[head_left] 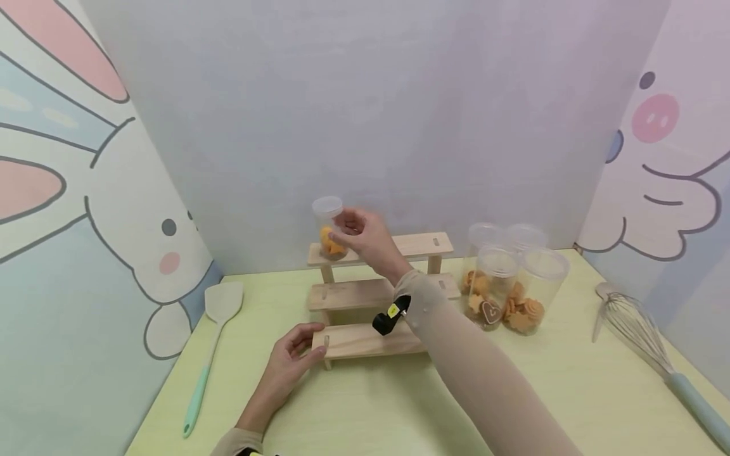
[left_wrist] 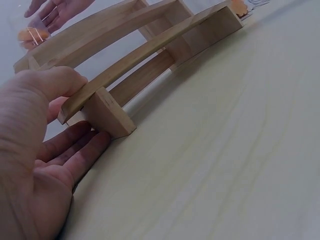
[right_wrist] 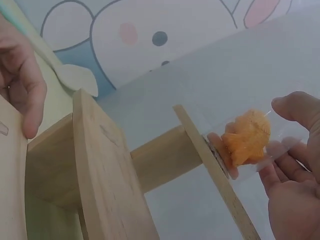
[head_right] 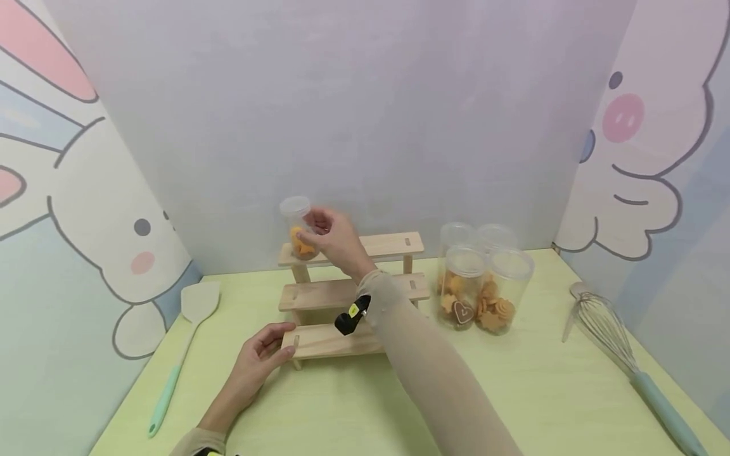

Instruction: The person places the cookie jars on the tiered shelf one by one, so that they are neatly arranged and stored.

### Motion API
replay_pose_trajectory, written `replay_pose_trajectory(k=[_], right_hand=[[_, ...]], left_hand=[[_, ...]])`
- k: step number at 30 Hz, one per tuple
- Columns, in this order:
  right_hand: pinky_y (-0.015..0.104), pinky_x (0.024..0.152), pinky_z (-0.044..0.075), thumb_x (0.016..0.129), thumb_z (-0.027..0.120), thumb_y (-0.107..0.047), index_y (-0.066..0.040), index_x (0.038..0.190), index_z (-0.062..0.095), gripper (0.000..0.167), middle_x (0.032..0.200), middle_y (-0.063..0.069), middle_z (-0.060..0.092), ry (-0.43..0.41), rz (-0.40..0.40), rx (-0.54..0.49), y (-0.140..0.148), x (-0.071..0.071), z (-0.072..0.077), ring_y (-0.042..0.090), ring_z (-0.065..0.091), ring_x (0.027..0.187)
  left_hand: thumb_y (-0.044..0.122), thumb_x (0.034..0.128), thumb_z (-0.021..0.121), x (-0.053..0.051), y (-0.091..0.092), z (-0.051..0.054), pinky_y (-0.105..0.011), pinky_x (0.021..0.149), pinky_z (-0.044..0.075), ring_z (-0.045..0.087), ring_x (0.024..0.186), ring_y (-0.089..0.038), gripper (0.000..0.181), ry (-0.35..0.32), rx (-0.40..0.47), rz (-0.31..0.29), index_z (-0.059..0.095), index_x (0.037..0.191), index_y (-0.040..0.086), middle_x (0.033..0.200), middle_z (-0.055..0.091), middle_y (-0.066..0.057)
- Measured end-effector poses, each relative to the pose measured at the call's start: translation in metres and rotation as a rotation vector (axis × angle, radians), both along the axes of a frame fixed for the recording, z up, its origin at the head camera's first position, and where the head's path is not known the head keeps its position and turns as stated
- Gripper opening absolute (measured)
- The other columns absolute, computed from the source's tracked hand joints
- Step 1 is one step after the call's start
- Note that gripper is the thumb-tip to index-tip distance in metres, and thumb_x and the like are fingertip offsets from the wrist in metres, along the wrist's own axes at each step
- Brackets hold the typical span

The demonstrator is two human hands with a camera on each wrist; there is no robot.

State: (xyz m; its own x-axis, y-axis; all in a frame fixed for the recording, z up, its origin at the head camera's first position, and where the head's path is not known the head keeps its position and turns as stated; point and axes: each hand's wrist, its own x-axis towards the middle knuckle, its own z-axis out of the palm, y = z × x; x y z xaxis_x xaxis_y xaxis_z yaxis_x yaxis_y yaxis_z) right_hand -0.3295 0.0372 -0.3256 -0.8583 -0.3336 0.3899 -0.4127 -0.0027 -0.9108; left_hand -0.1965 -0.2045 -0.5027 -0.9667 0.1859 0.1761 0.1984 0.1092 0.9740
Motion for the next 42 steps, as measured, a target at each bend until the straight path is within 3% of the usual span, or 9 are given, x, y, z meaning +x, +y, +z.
replay_pose_trajectory(k=[11, 15, 19, 24, 31, 42], right_hand=[[0.045, 0.118, 0.053, 0.103, 0.084, -0.016, -0.007, 0.155, 0.062, 0.056, 0.148, 0.016, 0.069, 0.006, 0.020, 0.053, 0.003, 0.002, -0.007, 0.028, 0.067, 0.136], [0.044, 0.125, 0.045, 0.103, 0.084, -0.018, -0.007, 0.164, 0.052, 0.069, 0.159, 0.014, 0.061, -0.001, 0.003, 0.016, 0.011, 0.008, -0.010, 0.029, 0.059, 0.148], [0.048, 0.128, 0.042, 0.104, 0.082, -0.012, -0.003, 0.164, 0.049, 0.069, 0.161, 0.015, 0.059, 0.046, -0.002, -0.057, 0.023, 0.016, -0.009, 0.034, 0.054, 0.152], [0.053, 0.127, 0.043, 0.101, 0.082, -0.005, -0.003, 0.162, 0.053, 0.067, 0.156, 0.014, 0.062, 0.125, -0.004, -0.102, 0.046, 0.032, -0.001, 0.036, 0.056, 0.150], [0.040, 0.123, 0.047, 0.099, 0.077, 0.008, 0.004, 0.160, 0.053, 0.065, 0.157, 0.015, 0.062, 0.238, -0.024, -0.164, 0.090, 0.061, 0.015, 0.035, 0.058, 0.148], [0.035, 0.124, 0.046, 0.090, 0.068, 0.030, 0.012, 0.156, 0.051, 0.071, 0.156, 0.024, 0.061, 0.381, -0.104, -0.276, 0.170, 0.102, 0.028, 0.032, 0.060, 0.145]], left_hand=[[0.006, 0.1037, 0.079, 0.000, 0.001, -0.001, -0.023, 0.103, 0.057, 0.065, 0.127, -0.024, 0.044, 0.003, -0.008, 0.004, 0.065, 0.146, 0.003, 0.150, 0.063, -0.019], [0.006, 0.1034, 0.079, 0.000, 0.002, -0.002, -0.023, 0.102, 0.057, 0.065, 0.127, -0.024, 0.045, -0.001, -0.004, 0.000, 0.065, 0.146, 0.002, 0.150, 0.064, -0.019], [0.006, 0.1032, 0.080, 0.001, 0.002, -0.003, -0.023, 0.103, 0.057, 0.065, 0.127, -0.023, 0.045, -0.006, -0.006, 0.004, 0.065, 0.146, 0.003, 0.150, 0.064, -0.018], [0.008, 0.1033, 0.080, 0.002, 0.002, -0.002, -0.023, 0.103, 0.057, 0.064, 0.128, -0.024, 0.047, -0.014, -0.011, 0.006, 0.064, 0.147, 0.003, 0.150, 0.063, -0.018], [0.007, 0.1033, 0.080, 0.002, 0.000, 0.001, -0.022, 0.103, 0.057, 0.065, 0.128, -0.024, 0.046, -0.007, -0.007, 0.005, 0.065, 0.147, 0.003, 0.150, 0.063, -0.019], [0.007, 0.1041, 0.079, 0.002, 0.002, 0.002, -0.022, 0.102, 0.057, 0.064, 0.128, -0.025, 0.044, -0.008, -0.009, 0.012, 0.065, 0.146, 0.003, 0.150, 0.063, -0.018]])
